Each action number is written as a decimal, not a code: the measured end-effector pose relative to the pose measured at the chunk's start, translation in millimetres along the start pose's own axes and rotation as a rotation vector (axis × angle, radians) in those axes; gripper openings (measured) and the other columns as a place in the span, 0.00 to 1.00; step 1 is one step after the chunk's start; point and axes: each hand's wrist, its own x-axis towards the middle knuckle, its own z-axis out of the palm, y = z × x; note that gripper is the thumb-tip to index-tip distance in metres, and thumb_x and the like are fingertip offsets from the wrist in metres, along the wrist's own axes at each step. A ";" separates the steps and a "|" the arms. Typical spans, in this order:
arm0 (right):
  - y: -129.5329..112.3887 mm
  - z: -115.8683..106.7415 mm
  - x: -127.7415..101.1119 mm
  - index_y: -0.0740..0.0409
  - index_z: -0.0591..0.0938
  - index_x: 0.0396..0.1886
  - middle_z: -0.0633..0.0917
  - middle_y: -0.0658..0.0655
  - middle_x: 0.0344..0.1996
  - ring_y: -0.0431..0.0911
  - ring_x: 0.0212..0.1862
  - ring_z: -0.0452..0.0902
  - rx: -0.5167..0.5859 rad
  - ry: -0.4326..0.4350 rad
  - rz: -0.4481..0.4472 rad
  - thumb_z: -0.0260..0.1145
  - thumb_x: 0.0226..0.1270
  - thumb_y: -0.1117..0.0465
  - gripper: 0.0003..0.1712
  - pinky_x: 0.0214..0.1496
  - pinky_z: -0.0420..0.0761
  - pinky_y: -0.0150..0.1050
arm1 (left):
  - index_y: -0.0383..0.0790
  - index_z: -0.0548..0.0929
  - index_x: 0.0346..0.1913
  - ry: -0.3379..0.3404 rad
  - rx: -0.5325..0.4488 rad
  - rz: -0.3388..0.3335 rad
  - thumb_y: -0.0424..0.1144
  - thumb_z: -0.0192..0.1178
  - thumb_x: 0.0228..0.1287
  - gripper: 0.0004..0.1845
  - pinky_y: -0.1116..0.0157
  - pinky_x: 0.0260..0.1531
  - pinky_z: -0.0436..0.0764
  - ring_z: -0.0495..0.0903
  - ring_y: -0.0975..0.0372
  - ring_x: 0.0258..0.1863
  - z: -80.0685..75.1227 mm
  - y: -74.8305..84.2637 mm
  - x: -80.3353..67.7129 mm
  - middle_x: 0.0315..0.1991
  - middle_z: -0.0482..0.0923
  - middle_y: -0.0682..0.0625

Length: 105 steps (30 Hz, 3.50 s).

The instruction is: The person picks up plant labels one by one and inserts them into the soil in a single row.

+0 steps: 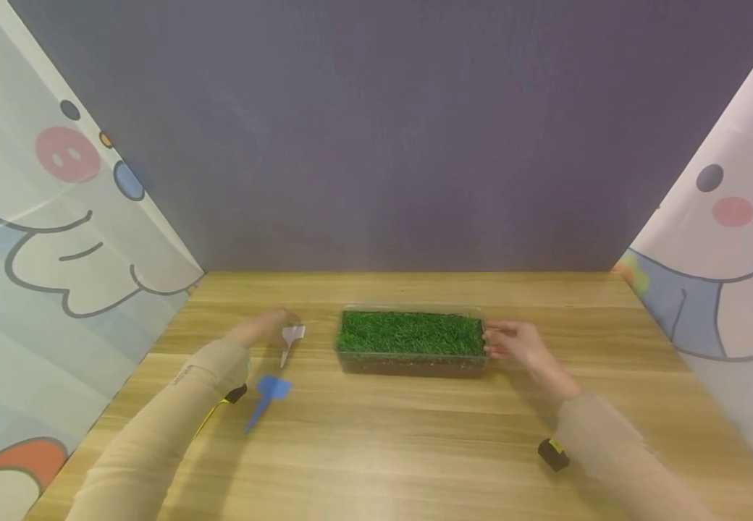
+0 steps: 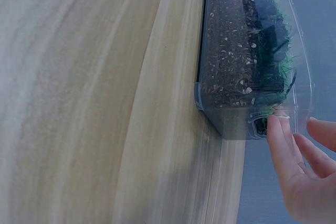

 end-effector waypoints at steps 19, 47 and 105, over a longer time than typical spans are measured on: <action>-9.7 3.4 -6.6 0.73 0.60 0.60 0.83 0.53 0.35 0.45 0.34 0.81 0.032 -0.021 -0.010 0.68 0.46 0.45 0.50 0.40 0.79 0.39 | 0.30 0.73 0.51 -0.009 -0.018 -0.044 0.28 0.70 0.37 0.31 0.57 0.44 0.75 0.72 0.51 0.43 0.7 -7.4 9.2 0.47 0.71 0.40; -1.7 2.7 -2.5 0.71 0.61 0.60 0.82 0.57 0.38 0.45 0.35 0.81 0.014 0.005 0.020 0.64 0.56 0.54 0.39 0.41 0.78 0.38 | 0.33 0.77 0.35 0.021 -0.098 0.146 0.28 0.65 0.44 0.12 0.62 0.29 0.77 0.75 0.53 0.33 4.1 -59.8 52.0 0.35 0.75 0.41; -2.4 0.4 -4.3 0.71 0.60 0.61 0.83 0.50 0.34 0.45 0.36 0.81 0.042 -0.032 0.010 0.70 0.34 0.37 0.60 0.41 0.78 0.39 | 0.35 0.77 0.32 0.135 -0.062 0.307 0.29 0.60 0.53 0.03 0.61 0.39 0.76 0.77 0.57 0.34 -97.8 90.5 -31.0 0.32 0.78 0.46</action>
